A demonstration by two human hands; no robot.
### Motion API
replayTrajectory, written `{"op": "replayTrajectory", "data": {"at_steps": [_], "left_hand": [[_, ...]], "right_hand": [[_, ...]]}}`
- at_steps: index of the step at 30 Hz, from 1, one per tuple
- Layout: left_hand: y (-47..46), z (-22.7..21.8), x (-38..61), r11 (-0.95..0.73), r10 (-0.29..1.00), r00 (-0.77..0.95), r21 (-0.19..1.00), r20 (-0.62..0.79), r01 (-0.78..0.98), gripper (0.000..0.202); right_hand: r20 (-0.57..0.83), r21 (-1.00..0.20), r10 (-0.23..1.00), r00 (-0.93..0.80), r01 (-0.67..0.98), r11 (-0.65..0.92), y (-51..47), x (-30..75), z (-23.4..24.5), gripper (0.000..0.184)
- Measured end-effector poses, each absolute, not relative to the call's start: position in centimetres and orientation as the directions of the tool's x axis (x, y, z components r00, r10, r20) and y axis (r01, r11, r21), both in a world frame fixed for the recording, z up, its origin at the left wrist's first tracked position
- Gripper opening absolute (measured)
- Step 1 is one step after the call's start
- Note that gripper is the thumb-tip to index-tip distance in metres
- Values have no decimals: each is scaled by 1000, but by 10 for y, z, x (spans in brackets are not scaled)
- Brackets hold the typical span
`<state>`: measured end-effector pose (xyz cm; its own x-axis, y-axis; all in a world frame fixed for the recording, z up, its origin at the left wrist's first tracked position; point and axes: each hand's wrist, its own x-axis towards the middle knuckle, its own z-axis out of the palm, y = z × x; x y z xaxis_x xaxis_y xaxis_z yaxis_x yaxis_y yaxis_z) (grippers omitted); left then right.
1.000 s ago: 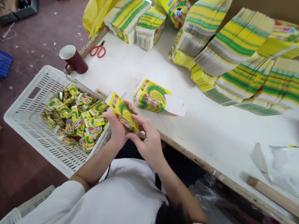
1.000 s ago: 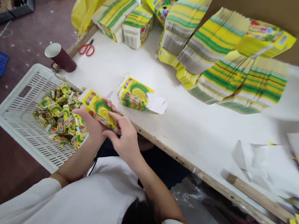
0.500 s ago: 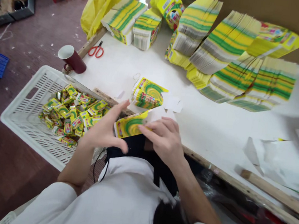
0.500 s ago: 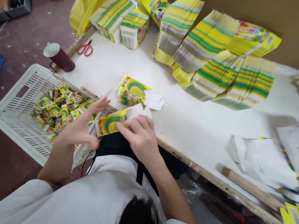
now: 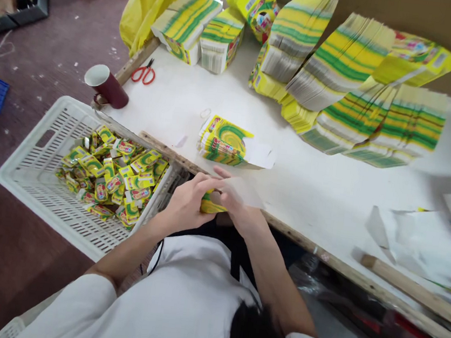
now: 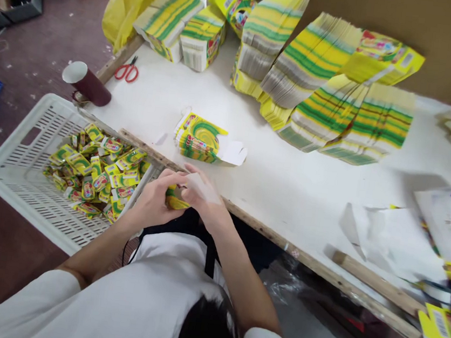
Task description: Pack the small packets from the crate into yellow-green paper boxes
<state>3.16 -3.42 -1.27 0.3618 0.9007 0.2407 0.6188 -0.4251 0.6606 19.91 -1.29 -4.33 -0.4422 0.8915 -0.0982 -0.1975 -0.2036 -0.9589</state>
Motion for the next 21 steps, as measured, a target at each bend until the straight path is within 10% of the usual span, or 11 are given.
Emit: {"op": "replayTrajectory", "data": {"at_steps": [4, 8, 13, 21], "left_hand": [[-31, -16, 28, -348, 926, 349, 681, 143, 644, 59], [-25, -21, 28, -337, 933, 318, 713, 167, 615, 76], [-23, -15, 23, -287, 958, 232, 636, 170, 717, 61], [-23, 3, 6, -293, 952, 272, 663, 138, 689, 55]], "right_hand": [[60, -998, 929, -364, -39, 49, -17, 201, -40, 94], [222, -920, 893, -391, 219, 325, -26, 200, -33, 52], [329, -871, 921, -210, 310, 381, -21, 206, -33, 43], [248, -815, 815, -524, 341, 468, -6, 231, -26, 35]]}}
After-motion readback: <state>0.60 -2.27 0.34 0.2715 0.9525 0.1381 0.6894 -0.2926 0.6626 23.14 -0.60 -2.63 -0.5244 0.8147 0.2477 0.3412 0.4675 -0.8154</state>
